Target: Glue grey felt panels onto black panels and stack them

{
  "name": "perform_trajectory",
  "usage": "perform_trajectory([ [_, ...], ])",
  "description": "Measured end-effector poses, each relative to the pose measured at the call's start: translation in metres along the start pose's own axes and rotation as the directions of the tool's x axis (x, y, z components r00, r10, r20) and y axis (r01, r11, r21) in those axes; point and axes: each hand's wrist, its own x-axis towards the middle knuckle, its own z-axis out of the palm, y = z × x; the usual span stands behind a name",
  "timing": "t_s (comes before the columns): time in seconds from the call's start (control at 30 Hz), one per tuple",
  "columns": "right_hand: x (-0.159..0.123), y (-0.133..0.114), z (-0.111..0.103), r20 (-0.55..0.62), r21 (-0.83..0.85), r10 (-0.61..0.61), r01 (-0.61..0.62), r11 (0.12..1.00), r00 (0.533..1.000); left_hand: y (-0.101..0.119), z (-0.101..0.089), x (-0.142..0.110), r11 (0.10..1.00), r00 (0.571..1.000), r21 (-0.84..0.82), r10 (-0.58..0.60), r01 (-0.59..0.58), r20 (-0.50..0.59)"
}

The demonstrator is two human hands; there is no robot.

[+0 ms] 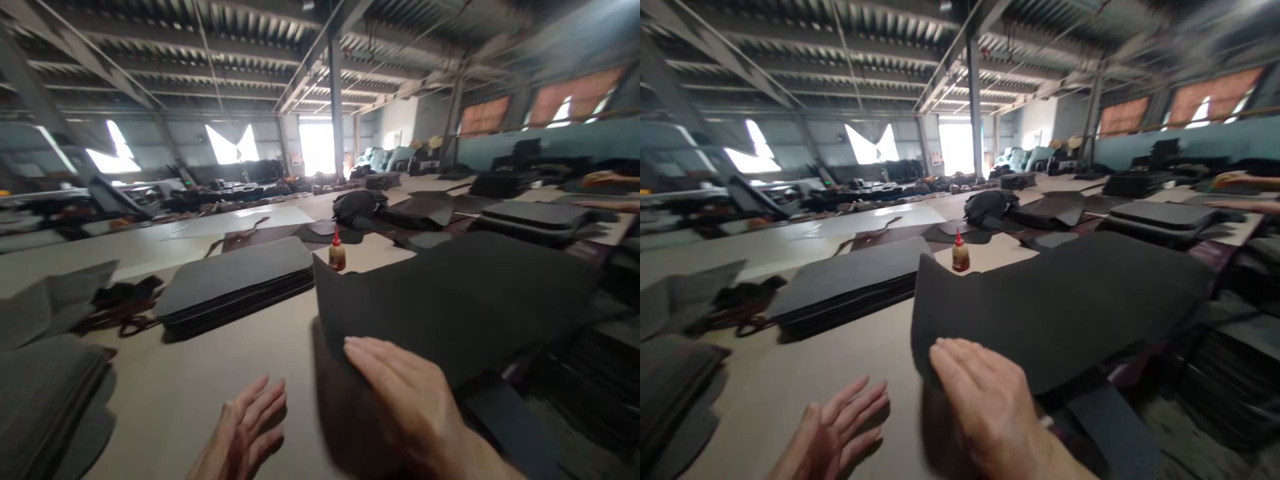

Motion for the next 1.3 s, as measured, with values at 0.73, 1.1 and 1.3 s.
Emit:
perform_trajectory([
  [0.73,-0.109,0.057,0.035,0.330,-0.143,0.082,-0.036,0.989,0.940,0.010,-0.092,-0.044,0.897,0.865,0.438,0.267,-0.062,-0.424],
  [1.1,-0.083,0.069,0.063,0.510,-0.193,0.062,0.044,0.980,0.858,0.005,-0.110,-0.049,0.775,0.844,0.632,0.331,0.012,-0.421],
  [1.3,-0.079,0.060,0.059,0.576,-0.129,0.049,0.032,0.991,0.816,-0.002,-0.127,-0.047,0.620,0.807,0.781,0.420,0.079,-0.415],
])
